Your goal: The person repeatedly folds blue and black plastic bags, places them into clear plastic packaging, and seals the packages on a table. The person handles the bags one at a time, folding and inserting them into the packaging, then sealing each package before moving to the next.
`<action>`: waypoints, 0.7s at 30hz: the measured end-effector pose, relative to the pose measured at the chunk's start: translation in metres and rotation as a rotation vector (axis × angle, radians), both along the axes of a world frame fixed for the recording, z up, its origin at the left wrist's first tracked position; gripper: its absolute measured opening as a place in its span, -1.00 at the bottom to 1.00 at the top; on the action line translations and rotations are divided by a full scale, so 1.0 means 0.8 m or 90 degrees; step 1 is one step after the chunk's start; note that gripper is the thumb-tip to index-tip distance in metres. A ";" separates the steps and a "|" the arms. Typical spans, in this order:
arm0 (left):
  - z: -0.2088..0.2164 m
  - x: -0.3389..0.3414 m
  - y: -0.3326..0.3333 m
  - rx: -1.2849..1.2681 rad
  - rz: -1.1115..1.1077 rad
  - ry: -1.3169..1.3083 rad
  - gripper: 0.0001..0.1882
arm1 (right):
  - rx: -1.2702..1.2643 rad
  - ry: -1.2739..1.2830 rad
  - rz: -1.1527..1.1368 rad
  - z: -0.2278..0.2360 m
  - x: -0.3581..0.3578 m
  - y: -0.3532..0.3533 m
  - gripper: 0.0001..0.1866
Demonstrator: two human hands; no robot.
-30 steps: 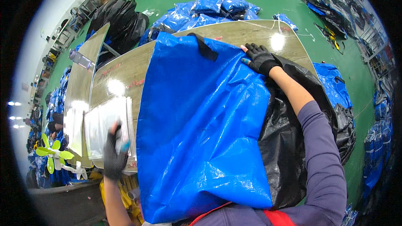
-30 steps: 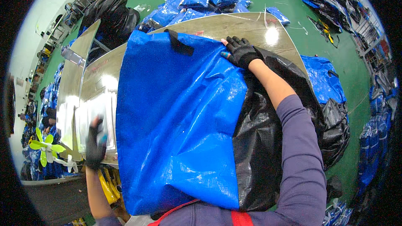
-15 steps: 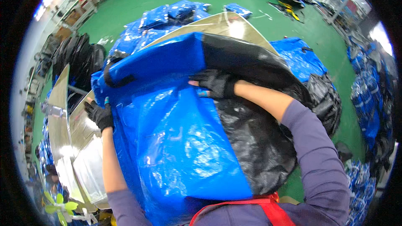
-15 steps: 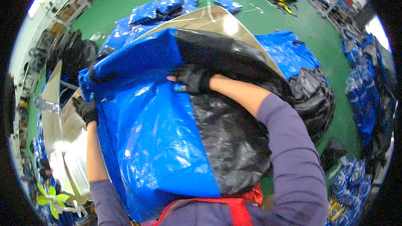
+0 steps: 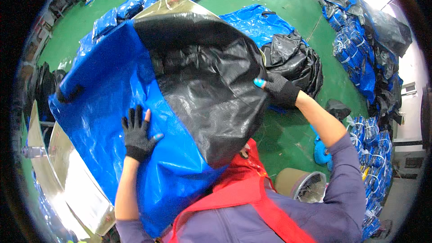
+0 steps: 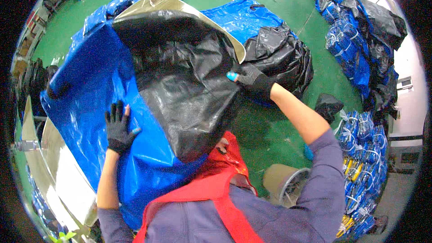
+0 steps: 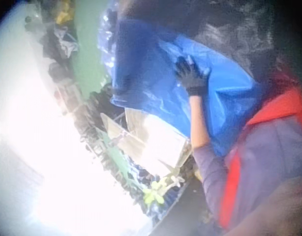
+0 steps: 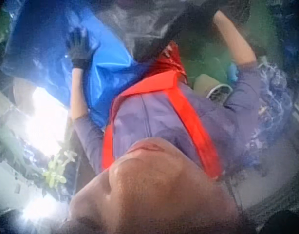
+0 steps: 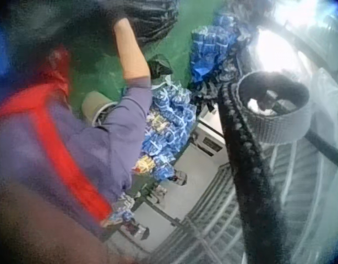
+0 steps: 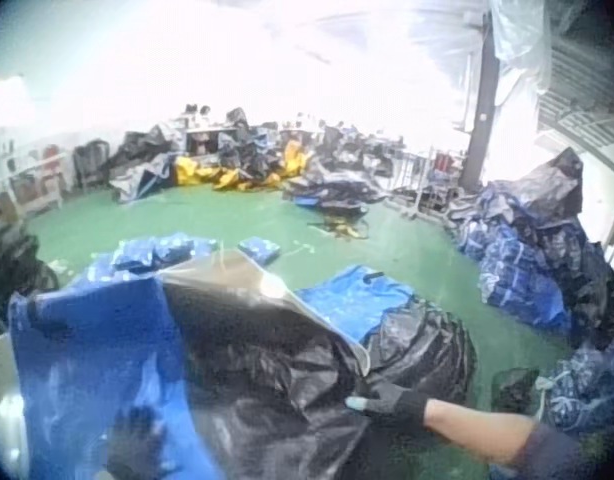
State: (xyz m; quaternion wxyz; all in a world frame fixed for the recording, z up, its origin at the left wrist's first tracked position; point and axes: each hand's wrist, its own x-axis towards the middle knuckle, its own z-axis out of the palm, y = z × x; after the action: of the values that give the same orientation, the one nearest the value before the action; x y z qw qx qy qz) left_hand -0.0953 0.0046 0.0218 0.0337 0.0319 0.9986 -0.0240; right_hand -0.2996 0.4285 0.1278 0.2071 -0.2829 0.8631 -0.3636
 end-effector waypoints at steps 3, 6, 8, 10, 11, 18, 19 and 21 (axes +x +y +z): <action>-0.017 0.004 -0.009 0.038 -0.011 0.042 -0.09 | -0.067 0.051 -0.161 -0.031 -0.042 0.047 -0.59; 0.004 0.008 -0.019 0.023 0.016 -0.008 -0.27 | -0.178 0.154 -0.038 -0.053 -0.063 0.070 -0.63; 0.028 0.001 -0.011 0.061 0.071 -0.089 -0.32 | -0.277 -0.197 -0.176 -0.068 -0.043 0.068 -0.60; 0.048 -0.013 0.015 0.221 0.084 0.005 -0.39 | -0.260 -0.307 -0.233 -0.085 0.004 0.049 -0.55; 0.053 -0.025 0.036 0.283 -0.024 0.030 -0.37 | -0.246 -0.295 -0.210 -0.091 0.030 0.035 -0.52; 0.002 -0.088 0.125 0.086 -0.106 0.034 -0.18 | -0.314 -0.056 -0.175 -0.010 0.113 0.022 -0.45; -0.007 -0.096 0.123 0.084 -0.096 0.005 -0.17 | -0.032 -0.053 -0.158 0.020 0.110 0.032 -0.48; -0.011 -0.096 0.112 0.094 -0.078 -0.045 -0.16 | 0.216 0.094 -0.112 0.079 0.110 0.037 -0.54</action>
State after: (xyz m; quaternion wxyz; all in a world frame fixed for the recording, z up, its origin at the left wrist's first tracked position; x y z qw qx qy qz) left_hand -0.1722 0.0945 0.0128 0.0652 0.0959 0.9921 0.0485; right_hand -0.2112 0.4578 0.1908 0.1554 -0.1936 0.9462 -0.2077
